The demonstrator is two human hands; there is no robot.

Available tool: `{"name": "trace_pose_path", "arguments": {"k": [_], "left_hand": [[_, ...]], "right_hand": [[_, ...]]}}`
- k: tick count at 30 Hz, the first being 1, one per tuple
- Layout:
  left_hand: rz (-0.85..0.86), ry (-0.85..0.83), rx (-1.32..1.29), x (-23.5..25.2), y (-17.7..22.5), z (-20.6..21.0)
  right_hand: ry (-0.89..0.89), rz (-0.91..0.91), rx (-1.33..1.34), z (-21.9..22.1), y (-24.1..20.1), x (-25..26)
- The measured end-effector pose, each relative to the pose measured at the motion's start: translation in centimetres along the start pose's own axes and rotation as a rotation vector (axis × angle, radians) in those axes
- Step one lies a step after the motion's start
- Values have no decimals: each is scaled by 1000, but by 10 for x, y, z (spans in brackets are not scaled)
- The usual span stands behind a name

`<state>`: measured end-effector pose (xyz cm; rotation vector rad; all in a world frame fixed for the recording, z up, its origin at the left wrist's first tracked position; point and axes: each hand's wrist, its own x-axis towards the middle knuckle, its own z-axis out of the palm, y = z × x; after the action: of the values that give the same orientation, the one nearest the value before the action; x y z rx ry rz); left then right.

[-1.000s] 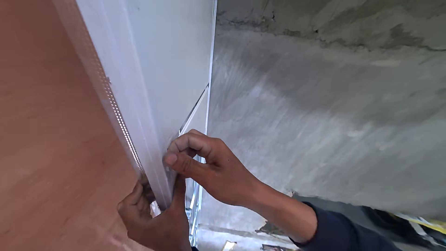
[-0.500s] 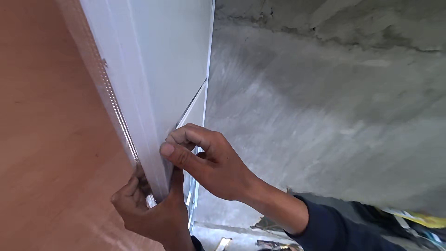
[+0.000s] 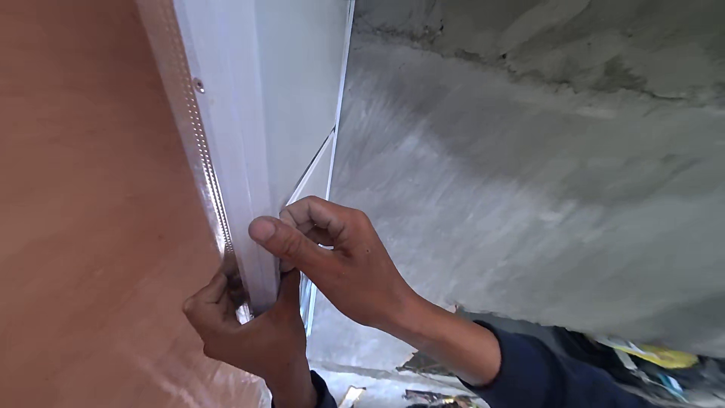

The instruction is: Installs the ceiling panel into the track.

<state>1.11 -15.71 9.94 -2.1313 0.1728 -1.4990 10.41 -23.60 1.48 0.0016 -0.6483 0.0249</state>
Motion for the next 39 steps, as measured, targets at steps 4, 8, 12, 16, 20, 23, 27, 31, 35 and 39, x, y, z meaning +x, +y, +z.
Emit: {"name": "trace_pose_path", "arguments": {"k": [4, 8, 12, 16, 20, 23, 27, 31, 35, 39], "left_hand": [[-11, 2, -4, 0, 1, -1], [-16, 6, -8, -2, 0, 1], [-12, 10, -10, -3, -2, 1], [44, -65, -34, -5, -13, -5], [82, -221, -68, -19, -41, -23], [-11, -273, 22, -39, -64, -40], [-40, -219, 74, -50, -75, -39], [-22, -209, 43, -48, -75, -38], [-11, -211, 39, -49, -76, -38], [8, -245, 22, -48, -81, -41]], "right_hand": [[35, 12, 5, 4, 2, -4], [82, 13, 5, 8, 4, -8], [149, 47, 60, 16, 13, -15], [285, 112, 209, 29, 11, -20], [332, 111, 265, 37, 13, -21], [328, 65, 297, 38, 21, -22], [332, -12, 334, 42, 32, -21], [331, -13, 362, 48, 44, -28], [331, -7, 413, 56, 58, -39], [312, 7, 412, 59, 68, -46]]}}
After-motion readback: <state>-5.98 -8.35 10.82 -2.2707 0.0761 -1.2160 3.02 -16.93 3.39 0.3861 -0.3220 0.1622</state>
